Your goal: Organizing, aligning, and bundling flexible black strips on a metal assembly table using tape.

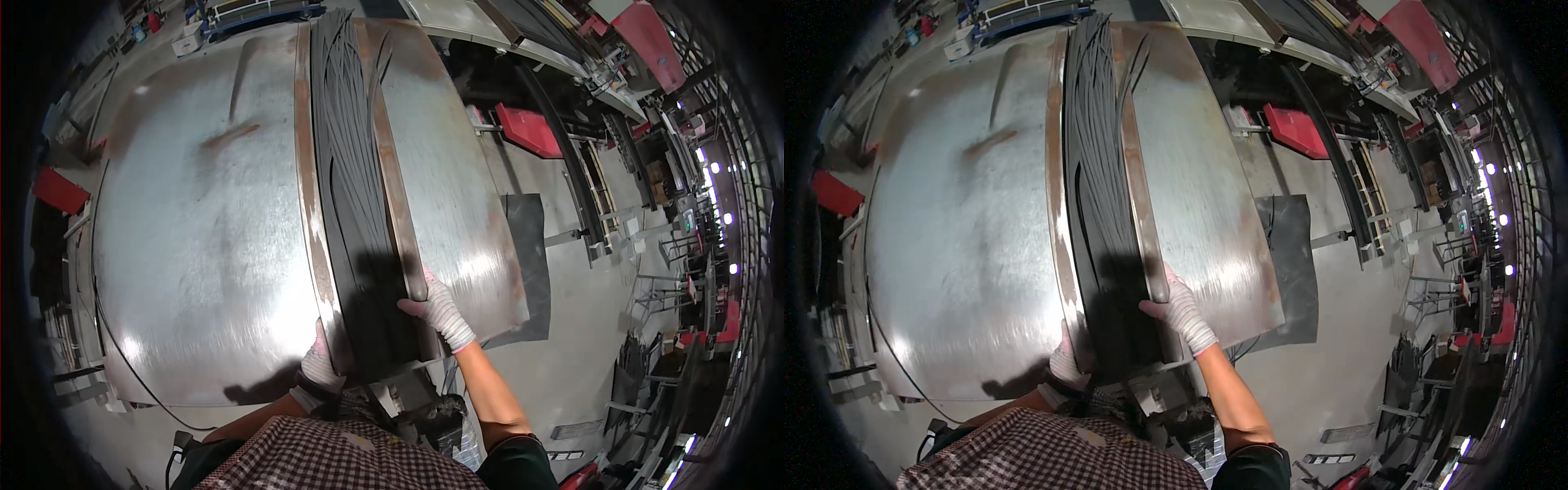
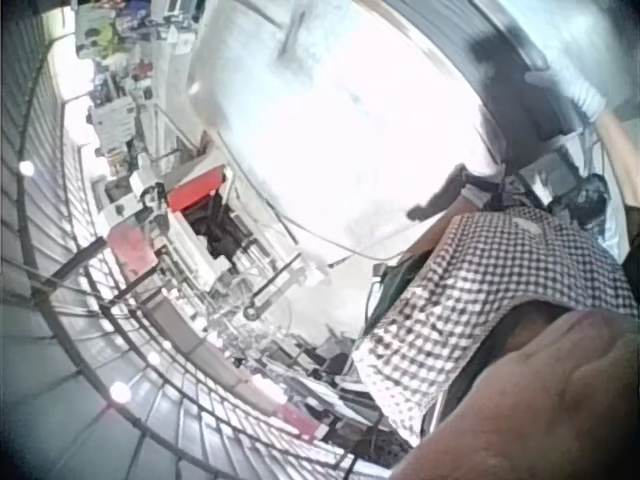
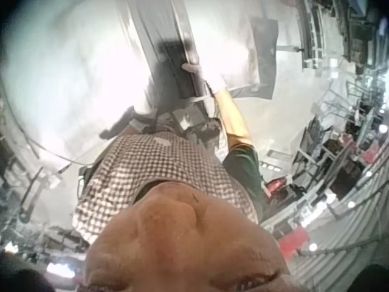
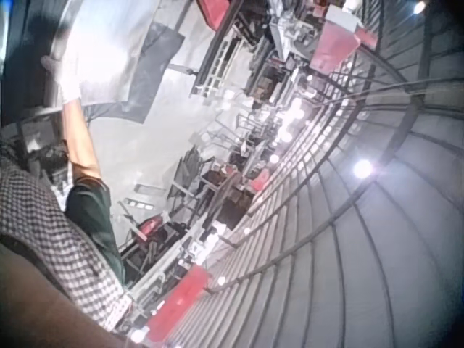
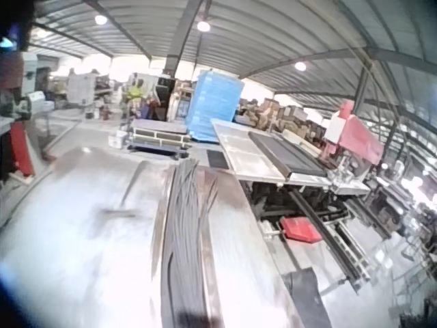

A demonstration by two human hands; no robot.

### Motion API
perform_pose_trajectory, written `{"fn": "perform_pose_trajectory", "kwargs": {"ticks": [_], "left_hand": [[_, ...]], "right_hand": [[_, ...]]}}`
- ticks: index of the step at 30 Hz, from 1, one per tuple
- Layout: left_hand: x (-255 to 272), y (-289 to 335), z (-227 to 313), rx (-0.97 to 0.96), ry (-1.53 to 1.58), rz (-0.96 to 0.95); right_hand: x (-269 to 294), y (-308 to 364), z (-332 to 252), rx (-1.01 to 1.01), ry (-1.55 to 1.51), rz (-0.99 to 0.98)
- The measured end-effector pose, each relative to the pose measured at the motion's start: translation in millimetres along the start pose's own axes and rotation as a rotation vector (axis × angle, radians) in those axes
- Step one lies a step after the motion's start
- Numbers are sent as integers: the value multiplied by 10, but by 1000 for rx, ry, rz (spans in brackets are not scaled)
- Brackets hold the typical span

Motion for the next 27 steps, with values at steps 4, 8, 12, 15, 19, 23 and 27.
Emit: {"fn": "perform_pose_trajectory", "kwargs": {"ticks": [4,8,12,15,19,23,27], "left_hand": [[161,-216,-518,302,142,-147],[702,-858,-856,262,55,-144],[935,-1453,-1222,5,184,29],[1012,-1697,-1435,43,219,45],[974,-1654,-1617,102,229,58],[821,-1269,-1976,179,170,34],[511,-845,-2329,173,75,-22]], "right_hand": [[-62,-564,-385,128,50,46],[-210,-1314,-758,158,103,41],[-315,-2008,-791,181,21,91],[-420,-2168,-920,140,-77,61],[-331,-2000,-868,111,-110,8],[-282,-1475,-772,45,-88,10],[-343,-972,-536,82,-153,-55]]}}
Point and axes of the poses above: each hand's wrist, its own y-axis away from the middle knuckle, its own x-axis out of the back of the hand, z = x × y, the point moved 1 cm from there along -y, towards the middle knuckle, and after that the axes turned 3 degrees about -x, right-handed, at the moved point
